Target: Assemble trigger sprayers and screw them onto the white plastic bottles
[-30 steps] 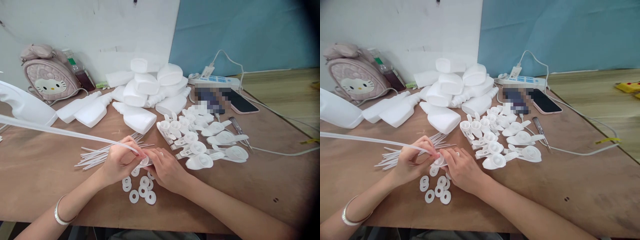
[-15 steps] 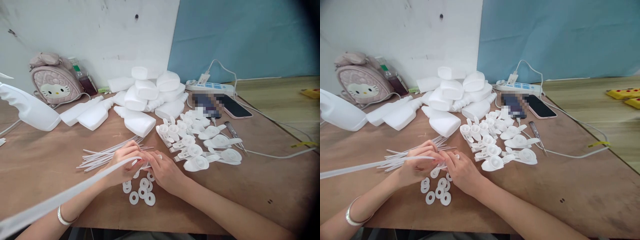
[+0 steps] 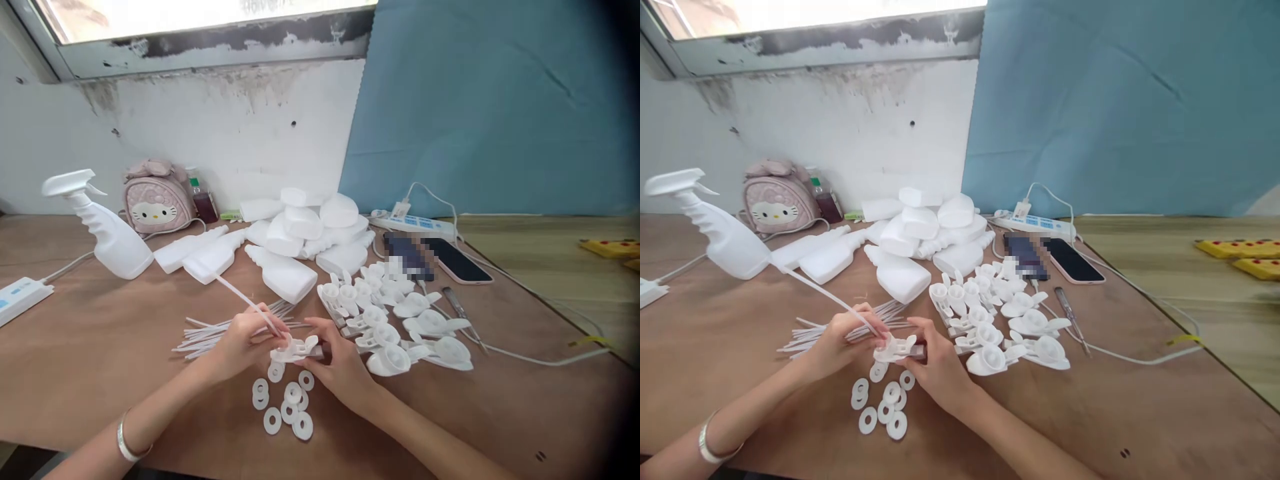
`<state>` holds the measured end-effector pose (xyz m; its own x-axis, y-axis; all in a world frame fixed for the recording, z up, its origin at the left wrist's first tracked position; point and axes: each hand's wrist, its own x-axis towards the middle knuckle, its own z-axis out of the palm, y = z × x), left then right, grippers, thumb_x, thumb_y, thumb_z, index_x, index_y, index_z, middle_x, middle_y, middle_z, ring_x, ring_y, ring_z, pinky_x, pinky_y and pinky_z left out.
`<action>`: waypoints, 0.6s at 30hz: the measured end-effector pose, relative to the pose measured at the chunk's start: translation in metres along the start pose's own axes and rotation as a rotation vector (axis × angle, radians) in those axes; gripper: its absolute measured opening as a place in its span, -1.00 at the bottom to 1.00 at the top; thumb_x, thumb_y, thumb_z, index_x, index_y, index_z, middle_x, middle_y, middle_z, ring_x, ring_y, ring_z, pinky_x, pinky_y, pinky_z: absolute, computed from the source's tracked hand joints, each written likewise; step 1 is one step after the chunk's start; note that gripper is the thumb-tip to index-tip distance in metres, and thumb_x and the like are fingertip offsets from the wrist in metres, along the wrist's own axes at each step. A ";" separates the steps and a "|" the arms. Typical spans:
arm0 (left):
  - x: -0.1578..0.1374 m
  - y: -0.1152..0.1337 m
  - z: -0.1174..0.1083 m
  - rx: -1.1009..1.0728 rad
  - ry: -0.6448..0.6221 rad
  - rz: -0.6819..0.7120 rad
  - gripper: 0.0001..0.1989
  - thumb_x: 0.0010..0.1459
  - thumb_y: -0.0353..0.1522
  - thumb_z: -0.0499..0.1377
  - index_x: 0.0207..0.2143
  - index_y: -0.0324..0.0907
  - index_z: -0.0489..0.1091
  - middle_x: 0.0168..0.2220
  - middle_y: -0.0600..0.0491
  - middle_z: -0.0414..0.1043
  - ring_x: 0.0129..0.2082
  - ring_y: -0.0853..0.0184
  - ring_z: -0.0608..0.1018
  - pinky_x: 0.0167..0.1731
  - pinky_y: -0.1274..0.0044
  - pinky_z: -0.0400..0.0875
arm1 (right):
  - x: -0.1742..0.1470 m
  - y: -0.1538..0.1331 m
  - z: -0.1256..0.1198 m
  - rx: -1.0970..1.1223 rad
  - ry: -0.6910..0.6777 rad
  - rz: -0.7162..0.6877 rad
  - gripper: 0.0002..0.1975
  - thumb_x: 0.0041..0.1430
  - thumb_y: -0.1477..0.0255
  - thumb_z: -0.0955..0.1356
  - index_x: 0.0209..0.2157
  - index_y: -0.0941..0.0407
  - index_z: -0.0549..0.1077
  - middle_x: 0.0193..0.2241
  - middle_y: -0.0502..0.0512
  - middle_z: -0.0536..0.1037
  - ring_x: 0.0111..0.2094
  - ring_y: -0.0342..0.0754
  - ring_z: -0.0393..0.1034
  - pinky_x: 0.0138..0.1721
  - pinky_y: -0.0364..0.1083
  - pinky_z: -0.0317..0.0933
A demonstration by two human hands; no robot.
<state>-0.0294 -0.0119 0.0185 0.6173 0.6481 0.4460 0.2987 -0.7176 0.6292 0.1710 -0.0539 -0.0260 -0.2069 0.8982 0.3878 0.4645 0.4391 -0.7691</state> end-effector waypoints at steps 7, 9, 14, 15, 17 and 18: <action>0.003 -0.054 -0.080 0.217 0.203 -0.359 -0.36 -0.04 -0.07 0.18 0.07 -0.12 0.17 0.05 -0.14 0.28 0.07 0.08 0.30 0.02 0.26 0.17 | -0.003 -0.003 0.000 0.040 0.133 0.001 -0.79 0.03 0.43 0.36 -0.27 0.09 0.31 -0.36 0.04 0.47 -0.33 -0.06 0.43 -0.33 -0.09 0.38; 0.002 -0.082 -0.099 0.492 0.203 -0.453 -0.07 -0.31 0.01 0.28 0.11 -0.17 0.11 0.15 -0.21 0.12 0.14 -0.08 0.14 0.06 0.11 -0.01 | -0.004 -0.003 -0.001 0.022 0.162 -0.005 -0.82 0.05 0.40 0.36 -0.27 0.08 0.32 -0.36 0.05 0.48 -0.32 -0.05 0.43 -0.32 -0.09 0.37; -0.011 -0.138 -0.111 0.718 0.100 -0.585 -0.11 -0.20 -0.03 0.22 0.12 -0.31 0.08 0.18 -0.33 0.02 0.17 -0.17 0.06 0.07 0.11 -0.05 | -0.005 -0.005 -0.004 0.029 0.229 -0.061 -0.87 0.07 0.41 0.35 -0.30 0.06 0.35 -0.42 0.02 0.46 -0.40 -0.07 0.39 -0.38 -0.10 0.34; -0.013 -0.143 -0.110 0.730 0.109 -0.569 -0.18 -0.17 -0.07 0.21 0.09 -0.33 0.12 0.16 -0.34 0.07 0.15 -0.17 0.10 0.06 0.13 -0.01 | -0.004 -0.007 -0.004 0.051 0.242 -0.076 -0.88 0.07 0.43 0.35 -0.29 0.06 0.36 -0.42 0.01 0.45 -0.40 -0.07 0.39 -0.39 -0.10 0.34; -0.017 -0.145 -0.107 0.736 0.139 -0.536 -0.31 -0.13 -0.17 0.20 0.02 -0.37 0.20 0.06 -0.33 0.22 0.06 -0.13 0.25 0.02 0.20 0.10 | -0.003 -0.010 -0.007 0.108 0.260 -0.121 -0.88 0.08 0.45 0.34 -0.28 0.04 0.37 -0.42 0.02 0.44 -0.39 -0.07 0.38 -0.41 -0.11 0.33; -0.019 -0.142 -0.107 0.728 0.156 -0.517 -0.37 -0.13 -0.21 0.21 -0.02 -0.38 0.23 -0.01 -0.30 0.30 -0.01 -0.09 0.34 -0.02 0.25 0.16 | -0.002 -0.012 -0.010 0.132 0.272 -0.145 -0.88 0.09 0.47 0.33 -0.28 0.04 0.38 -0.42 0.03 0.43 -0.37 -0.06 0.38 -0.41 -0.11 0.33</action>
<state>-0.1614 0.1054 -0.0111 0.1888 0.9234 0.3343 0.9302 -0.2773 0.2406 0.1741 -0.0611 -0.0123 -0.0166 0.7952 0.6061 0.3274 0.5771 -0.7482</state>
